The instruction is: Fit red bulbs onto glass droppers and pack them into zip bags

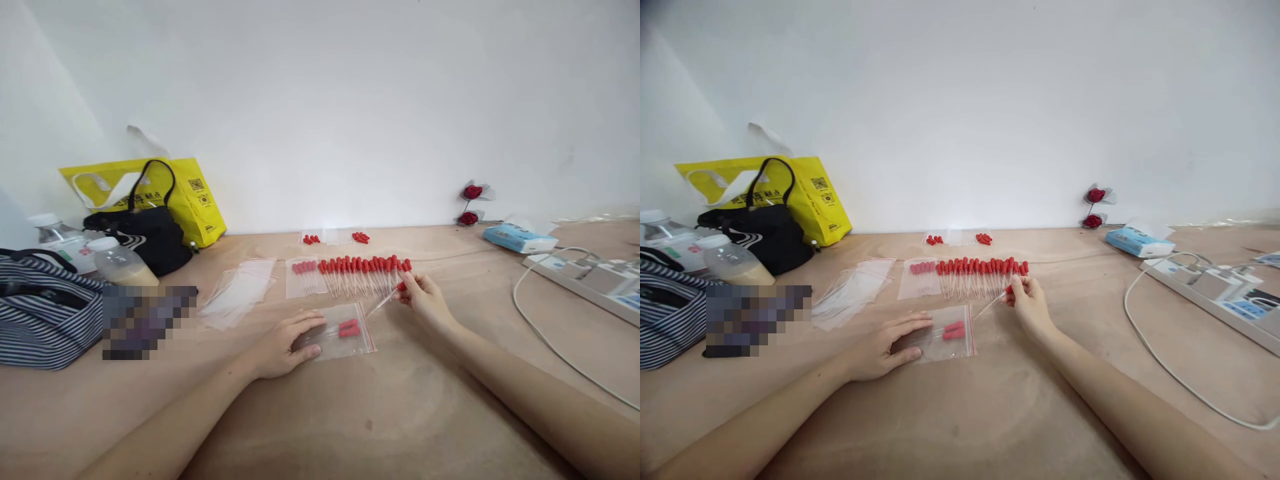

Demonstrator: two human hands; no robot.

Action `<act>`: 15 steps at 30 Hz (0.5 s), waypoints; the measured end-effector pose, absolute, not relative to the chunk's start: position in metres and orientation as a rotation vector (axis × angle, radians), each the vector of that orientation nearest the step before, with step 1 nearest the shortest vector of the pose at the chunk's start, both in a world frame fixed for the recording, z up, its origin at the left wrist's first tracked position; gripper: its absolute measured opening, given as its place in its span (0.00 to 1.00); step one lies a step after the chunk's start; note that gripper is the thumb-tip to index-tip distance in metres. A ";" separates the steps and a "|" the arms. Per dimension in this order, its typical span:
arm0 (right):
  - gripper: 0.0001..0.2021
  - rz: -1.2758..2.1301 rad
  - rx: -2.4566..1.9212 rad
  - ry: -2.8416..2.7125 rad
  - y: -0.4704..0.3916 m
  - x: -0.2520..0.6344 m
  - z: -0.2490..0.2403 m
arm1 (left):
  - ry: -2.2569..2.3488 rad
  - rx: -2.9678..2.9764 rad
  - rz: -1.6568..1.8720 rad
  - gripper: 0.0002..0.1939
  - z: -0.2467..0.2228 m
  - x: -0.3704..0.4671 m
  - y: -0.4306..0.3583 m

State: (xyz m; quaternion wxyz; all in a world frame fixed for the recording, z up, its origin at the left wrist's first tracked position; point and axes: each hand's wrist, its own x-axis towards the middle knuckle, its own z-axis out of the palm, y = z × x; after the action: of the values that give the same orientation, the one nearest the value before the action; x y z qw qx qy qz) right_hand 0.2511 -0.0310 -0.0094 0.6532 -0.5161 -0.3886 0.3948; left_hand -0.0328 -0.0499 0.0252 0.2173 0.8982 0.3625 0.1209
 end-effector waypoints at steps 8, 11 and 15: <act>0.15 1.152 -1.041 -0.829 -0.042 0.227 -0.013 | 1.095 2.488 0.259 0.26 0.025 -0.028 -0.053; 0.14 1.207 -1.096 -1.046 -0.047 0.219 -0.006 | 1.083 2.485 0.256 0.27 0.024 -0.027 -0.053; 0.15 1.266 -1.132 -1.328 -0.049 0.214 -0.003 | 1.037 2.497 0.312 0.27 0.025 -0.025 -0.053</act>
State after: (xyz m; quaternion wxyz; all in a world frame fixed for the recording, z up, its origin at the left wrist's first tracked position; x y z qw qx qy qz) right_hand 0.2136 -0.0490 -0.0026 0.4732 -0.4624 -0.5429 0.5172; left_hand -0.0251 -0.0531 0.0253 0.2087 0.8973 0.3726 0.1120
